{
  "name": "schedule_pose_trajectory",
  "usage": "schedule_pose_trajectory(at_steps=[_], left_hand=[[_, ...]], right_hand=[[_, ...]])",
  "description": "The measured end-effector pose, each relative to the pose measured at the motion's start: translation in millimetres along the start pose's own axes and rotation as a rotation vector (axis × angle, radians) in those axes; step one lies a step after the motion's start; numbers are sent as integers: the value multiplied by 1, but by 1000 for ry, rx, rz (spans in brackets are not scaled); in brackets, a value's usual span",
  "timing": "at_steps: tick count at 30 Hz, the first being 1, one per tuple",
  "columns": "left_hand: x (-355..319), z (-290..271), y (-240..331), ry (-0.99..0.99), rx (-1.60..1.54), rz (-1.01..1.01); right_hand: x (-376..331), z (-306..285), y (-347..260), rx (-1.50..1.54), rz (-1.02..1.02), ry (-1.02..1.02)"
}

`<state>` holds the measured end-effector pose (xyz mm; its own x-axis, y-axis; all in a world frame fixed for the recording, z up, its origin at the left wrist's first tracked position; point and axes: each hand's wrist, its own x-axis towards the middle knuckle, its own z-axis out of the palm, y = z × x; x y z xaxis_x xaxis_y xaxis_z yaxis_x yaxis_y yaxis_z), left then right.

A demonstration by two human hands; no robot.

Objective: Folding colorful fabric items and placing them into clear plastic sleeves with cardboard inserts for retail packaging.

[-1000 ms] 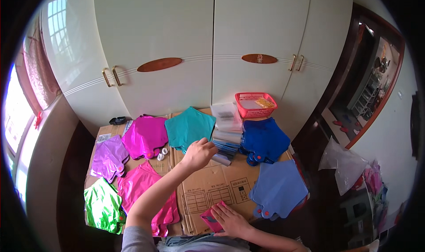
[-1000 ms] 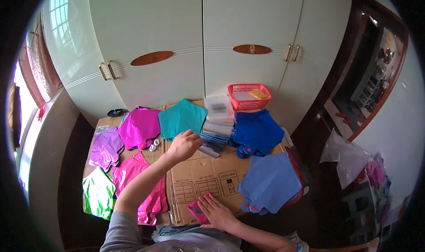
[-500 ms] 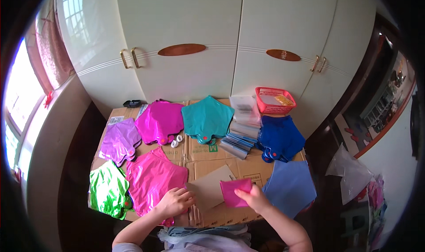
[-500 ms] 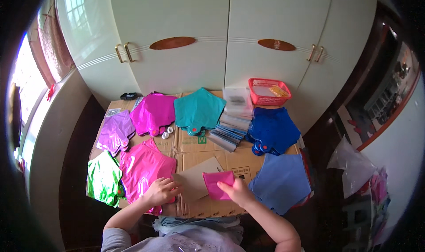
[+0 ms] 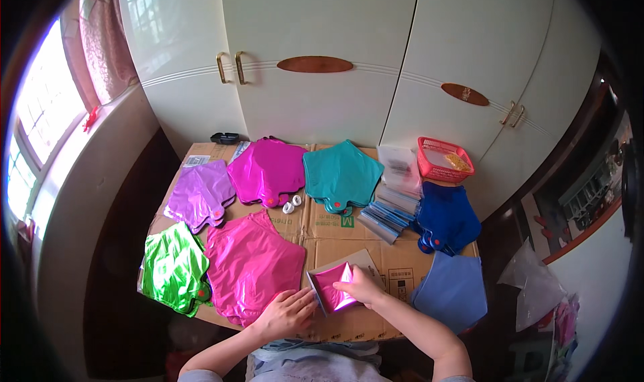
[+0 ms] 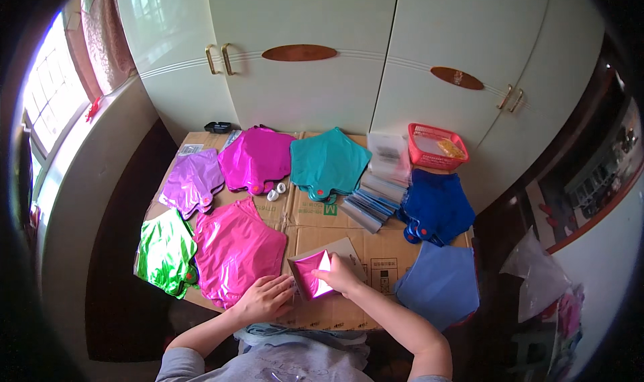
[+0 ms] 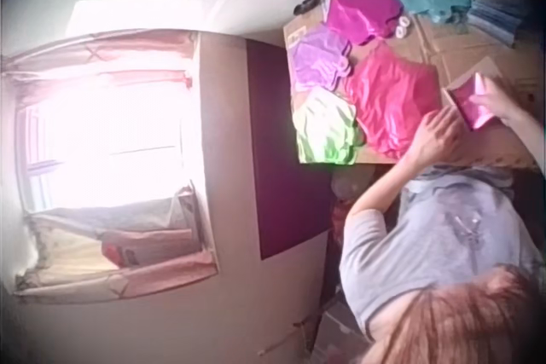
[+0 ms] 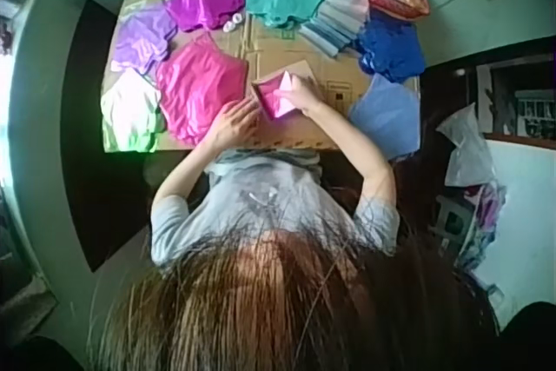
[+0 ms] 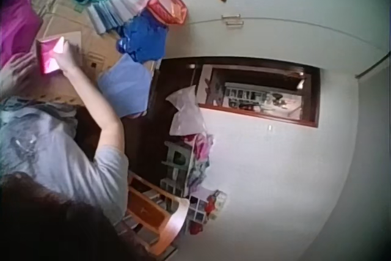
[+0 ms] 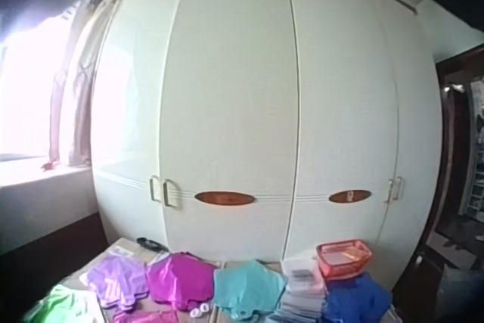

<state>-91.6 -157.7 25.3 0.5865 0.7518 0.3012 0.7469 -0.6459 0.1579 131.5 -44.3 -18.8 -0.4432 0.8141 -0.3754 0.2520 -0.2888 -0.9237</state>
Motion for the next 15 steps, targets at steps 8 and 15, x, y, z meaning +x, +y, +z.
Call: schedule_pose_trajectory(at_steps=[8,15], left_hand=[[6,5,-4,-128,-26,47],[7,4,-10,-189,-31,59]], right_hand=[[9,4,15,-196,-114,49],[-3,7,-7,-469,-170,112]])
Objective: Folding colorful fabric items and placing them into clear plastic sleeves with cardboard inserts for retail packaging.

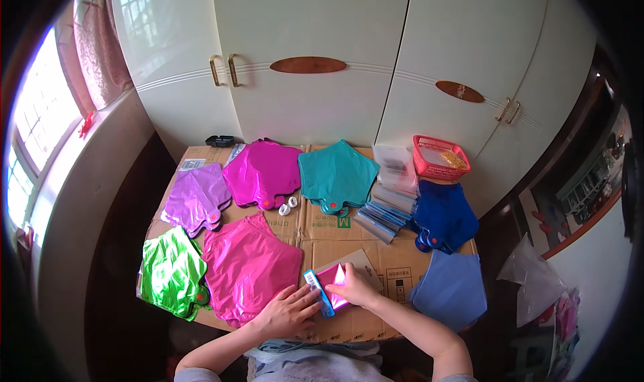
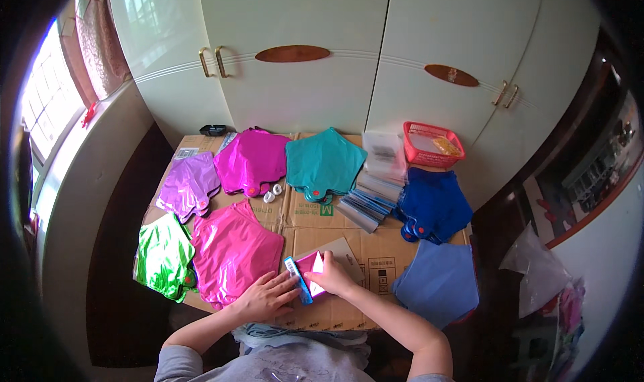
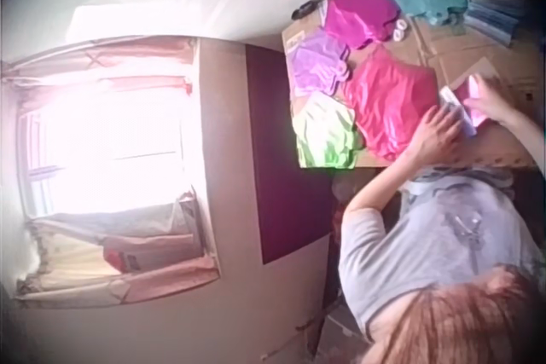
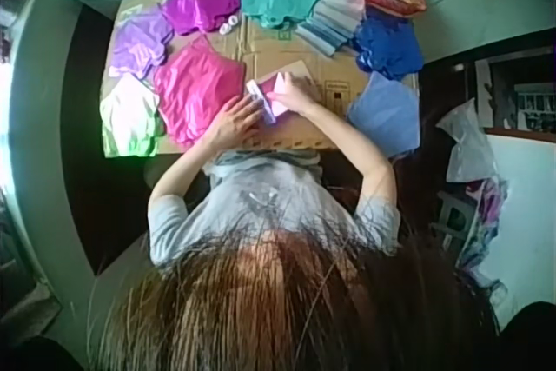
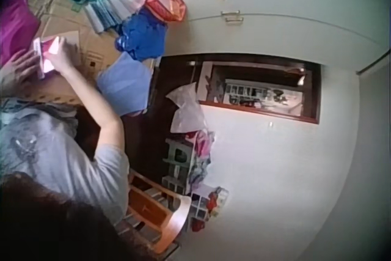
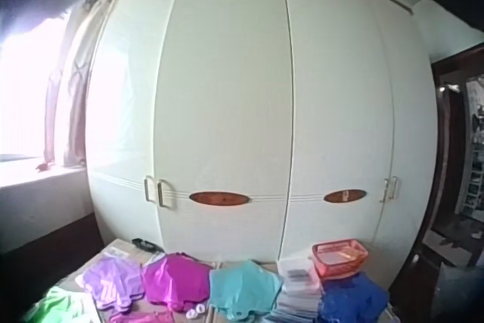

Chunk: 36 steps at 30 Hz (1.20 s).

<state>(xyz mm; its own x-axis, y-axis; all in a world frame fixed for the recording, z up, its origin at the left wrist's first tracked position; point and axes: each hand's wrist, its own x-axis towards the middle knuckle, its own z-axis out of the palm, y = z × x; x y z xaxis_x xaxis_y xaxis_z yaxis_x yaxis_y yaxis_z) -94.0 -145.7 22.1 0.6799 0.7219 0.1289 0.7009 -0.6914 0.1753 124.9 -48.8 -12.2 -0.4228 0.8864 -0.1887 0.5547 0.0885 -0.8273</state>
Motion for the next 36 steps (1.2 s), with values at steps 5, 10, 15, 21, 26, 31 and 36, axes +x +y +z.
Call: schedule_pose_trajectory(at_steps=[5,10,15,21,26,31,36], left_hand=[[8,-7,-7,-75,3,51],[12,-11,-10,-72,39,113],[12,-5,-15,-56,33,146],[15,-10,-16,-34,44,180],[23,-18,-15,-46,-27,196],[24,-15,-19,-34,-83,218],[23,-14,-16,-40,-84,223]], right_hand=[[-4,-9,-13,-197,-49,25],[-15,-35,-33,-453,-147,20],[-2,-54,0,-637,-659,-64],[4,-52,21,-768,-718,-136],[5,-53,16,-818,-677,-180],[3,-55,12,-841,-671,-188],[15,-59,29,-595,-671,-204]])
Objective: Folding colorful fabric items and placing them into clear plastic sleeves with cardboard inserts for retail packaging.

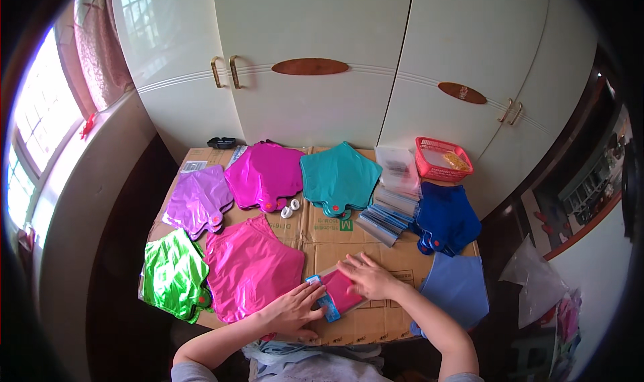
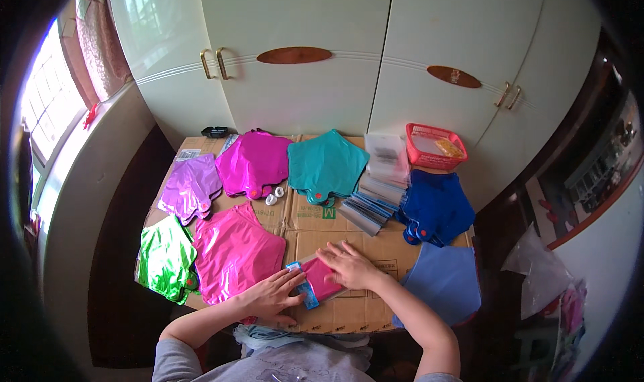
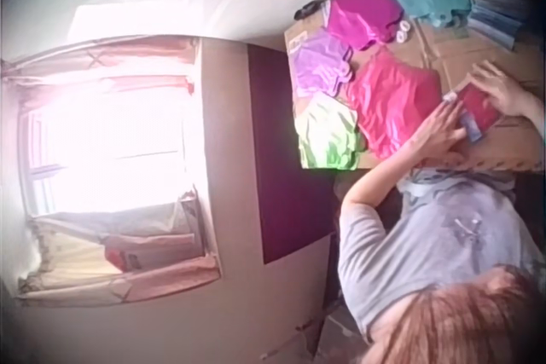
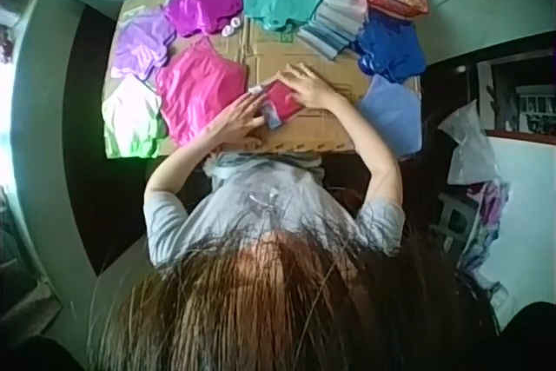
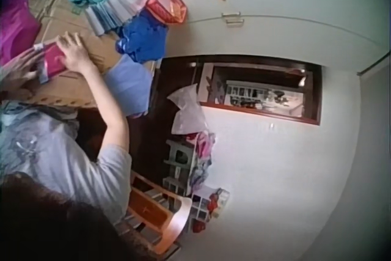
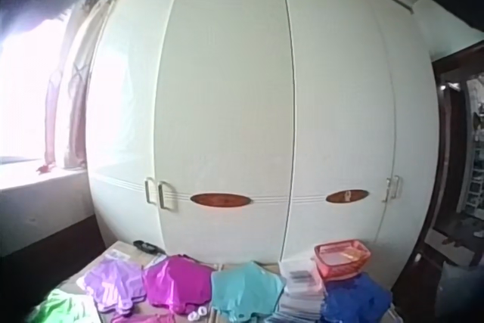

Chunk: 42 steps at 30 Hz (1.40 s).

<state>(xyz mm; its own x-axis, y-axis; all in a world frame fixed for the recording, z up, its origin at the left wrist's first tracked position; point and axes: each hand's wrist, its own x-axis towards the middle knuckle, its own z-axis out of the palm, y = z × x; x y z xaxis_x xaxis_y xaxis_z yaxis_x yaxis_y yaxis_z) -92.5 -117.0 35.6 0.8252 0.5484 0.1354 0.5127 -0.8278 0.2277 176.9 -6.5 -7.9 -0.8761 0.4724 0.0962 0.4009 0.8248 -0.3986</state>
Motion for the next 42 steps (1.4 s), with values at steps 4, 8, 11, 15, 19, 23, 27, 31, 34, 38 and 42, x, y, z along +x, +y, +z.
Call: schedule_pose_trajectory(at_steps=[4,8,11,15,19,23,27,31,34,38,42], left_hand=[[-2,7,16,-42,63,-54],[2,6,35,-145,132,-122],[-1,10,39,-111,112,-150],[0,8,38,-96,96,-147],[-1,11,36,-67,82,-154],[-2,17,44,-33,95,-179],[4,22,58,-59,146,-261],[15,26,72,-93,203,-366],[14,30,74,-64,223,-372],[17,18,75,-26,184,-366],[13,31,72,-18,173,-370]], right_hand=[[5,-5,15,157,1,6],[10,-22,5,-43,-49,-193],[17,-36,1,-55,-51,-324],[28,-43,-2,-154,-46,-393],[35,-44,-6,-157,-46,-418],[43,-43,0,-68,-83,-440],[93,-25,10,56,-49,-76],[168,-13,1,-14,48,285],[213,6,5,-207,59,395],[234,13,21,-437,-70,448],[203,-14,3,-291,-68,516]])
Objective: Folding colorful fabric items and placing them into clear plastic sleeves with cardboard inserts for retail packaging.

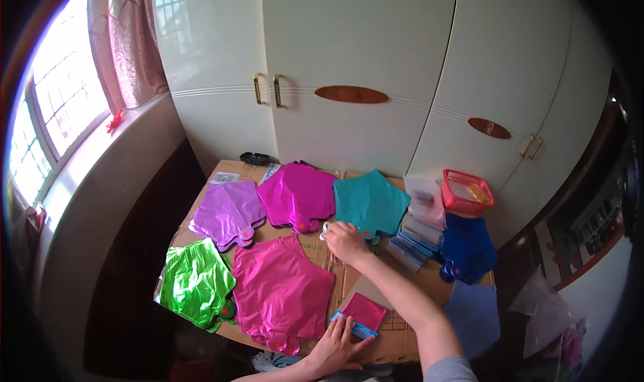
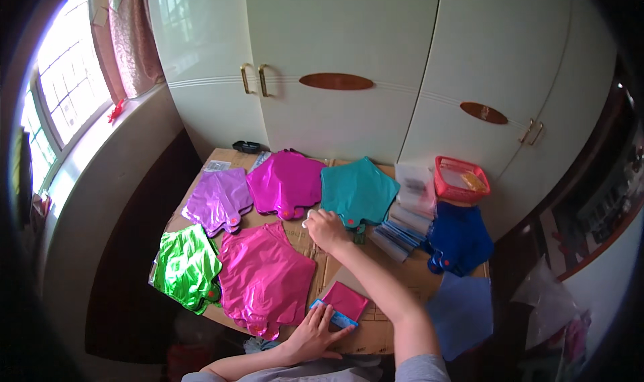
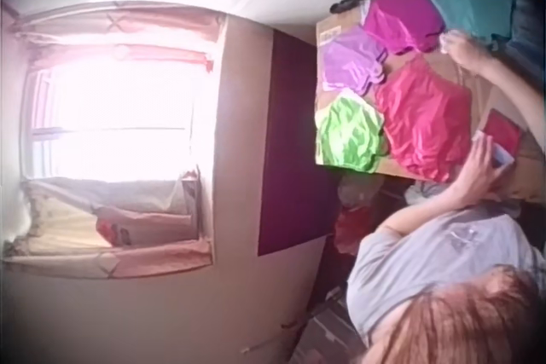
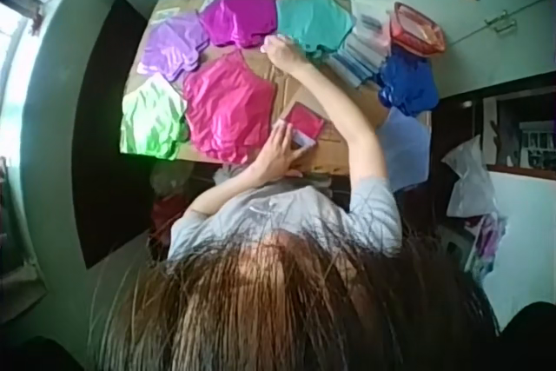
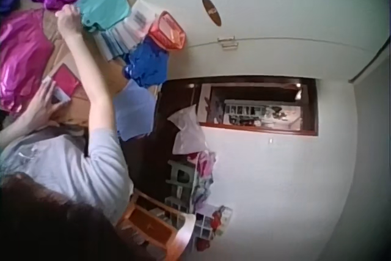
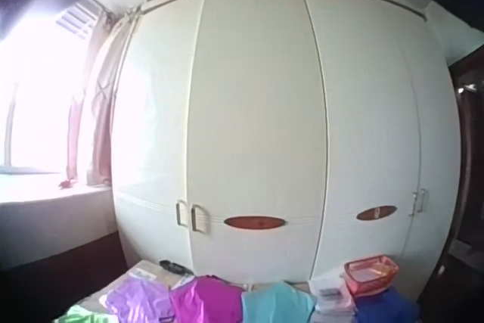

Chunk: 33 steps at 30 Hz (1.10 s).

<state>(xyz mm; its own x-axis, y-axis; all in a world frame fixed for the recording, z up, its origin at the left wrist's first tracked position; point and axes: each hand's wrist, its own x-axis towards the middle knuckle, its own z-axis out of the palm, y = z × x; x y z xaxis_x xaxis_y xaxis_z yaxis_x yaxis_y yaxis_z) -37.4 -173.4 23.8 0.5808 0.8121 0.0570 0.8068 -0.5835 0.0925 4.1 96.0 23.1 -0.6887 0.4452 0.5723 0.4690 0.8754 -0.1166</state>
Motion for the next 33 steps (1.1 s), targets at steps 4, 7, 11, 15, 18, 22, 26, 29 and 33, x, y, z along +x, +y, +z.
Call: schedule_pose_trajectory(at_steps=[4,7,11,15,18,22,26,29,33], left_hand=[[0,3,0,1,-28,-8],[0,4,1,6,-32,-5],[1,2,1,11,-24,2],[1,6,0,25,-11,10],[0,8,-1,40,-25,2],[-1,9,1,39,-21,1],[-1,10,0,47,-17,5],[-1,9,1,40,-27,-4],[0,9,1,47,-43,0]], right_hand=[[-49,-63,-6,108,60,-76],[-95,-100,-16,142,166,-217],[-144,-110,-27,322,435,-358],[-157,-101,-18,581,634,-366],[-140,-105,-14,812,885,-553],[-140,-95,-22,516,664,-404],[-144,-90,-28,382,510,-396],[-147,-88,-21,434,500,-490],[-142,-94,-19,579,626,-615]])
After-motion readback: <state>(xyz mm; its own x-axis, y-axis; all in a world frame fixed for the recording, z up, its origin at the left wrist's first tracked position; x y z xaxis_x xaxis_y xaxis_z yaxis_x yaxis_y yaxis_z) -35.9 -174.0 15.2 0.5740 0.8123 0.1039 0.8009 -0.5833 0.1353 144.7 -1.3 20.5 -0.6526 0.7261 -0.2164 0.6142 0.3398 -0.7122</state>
